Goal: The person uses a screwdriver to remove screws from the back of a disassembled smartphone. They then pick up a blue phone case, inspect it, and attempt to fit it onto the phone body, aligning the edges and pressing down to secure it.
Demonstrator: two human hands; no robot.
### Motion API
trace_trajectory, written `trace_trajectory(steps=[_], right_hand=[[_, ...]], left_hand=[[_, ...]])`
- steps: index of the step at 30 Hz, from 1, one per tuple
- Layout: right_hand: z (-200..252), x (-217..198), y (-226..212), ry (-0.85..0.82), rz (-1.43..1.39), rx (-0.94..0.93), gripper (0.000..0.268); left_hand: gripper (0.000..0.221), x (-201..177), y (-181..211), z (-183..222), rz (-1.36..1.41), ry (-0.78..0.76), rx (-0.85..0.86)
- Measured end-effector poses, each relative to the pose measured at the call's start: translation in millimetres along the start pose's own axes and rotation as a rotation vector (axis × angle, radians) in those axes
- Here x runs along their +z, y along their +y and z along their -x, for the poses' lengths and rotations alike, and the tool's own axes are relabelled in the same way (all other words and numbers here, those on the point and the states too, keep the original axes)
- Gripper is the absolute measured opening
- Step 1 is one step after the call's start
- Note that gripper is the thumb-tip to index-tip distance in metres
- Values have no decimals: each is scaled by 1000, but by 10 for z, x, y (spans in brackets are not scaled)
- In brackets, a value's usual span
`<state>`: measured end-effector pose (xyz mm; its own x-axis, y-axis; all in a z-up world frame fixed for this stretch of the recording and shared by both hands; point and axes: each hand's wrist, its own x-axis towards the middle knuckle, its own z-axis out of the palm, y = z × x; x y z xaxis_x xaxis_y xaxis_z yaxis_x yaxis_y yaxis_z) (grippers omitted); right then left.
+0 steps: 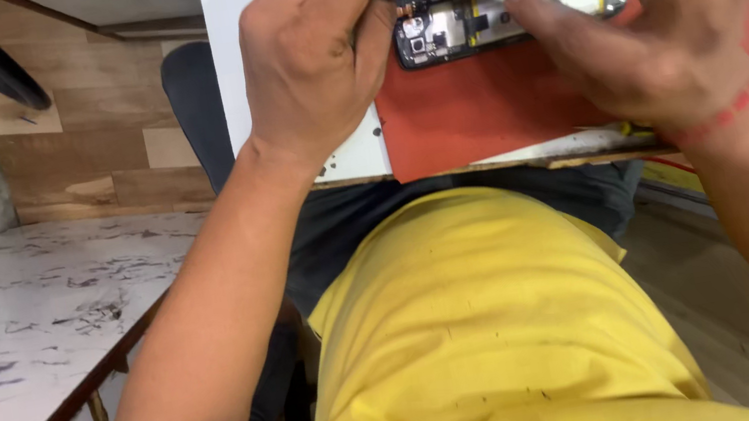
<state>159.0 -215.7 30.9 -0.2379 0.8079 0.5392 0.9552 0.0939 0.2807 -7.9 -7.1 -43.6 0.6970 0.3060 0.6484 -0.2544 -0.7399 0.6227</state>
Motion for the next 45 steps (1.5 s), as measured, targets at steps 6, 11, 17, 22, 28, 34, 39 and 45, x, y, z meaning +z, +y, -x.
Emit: trace_trajectory(steps=[6, 11, 17, 22, 28, 34, 39, 45], right_hand=[[242, -55, -502, -196, -345, 549, 29], [274, -15, -741, -24, -324, 646, 33], [178, -232, -333, -225, -126, 415, 35], [104, -210, -29, -221, -298, 296, 31], [-128, -131, -63, -162, -300, 300, 26], [-202, -145, -47, -151, -316, 372, 25], [-107, -116, -1, -73, -279, 479, 24], [405, -66, 180, 230, -443, 871, 17]], left_hand=[[36, -52, 6, -40, -3, -46, -8], [38, -47, 8, 0, -30, -82, 55], [42, -92, 71, 66, -24, -126, 52], [39, -109, 106, 65, 0, -120, 10], [35, -87, 156, 32, -5, -83, -14], [32, -62, 146, 18, 54, -90, -76], [33, -51, 183, -75, 113, -35, -146], [25, -131, 169, -79, 185, 110, -255]])
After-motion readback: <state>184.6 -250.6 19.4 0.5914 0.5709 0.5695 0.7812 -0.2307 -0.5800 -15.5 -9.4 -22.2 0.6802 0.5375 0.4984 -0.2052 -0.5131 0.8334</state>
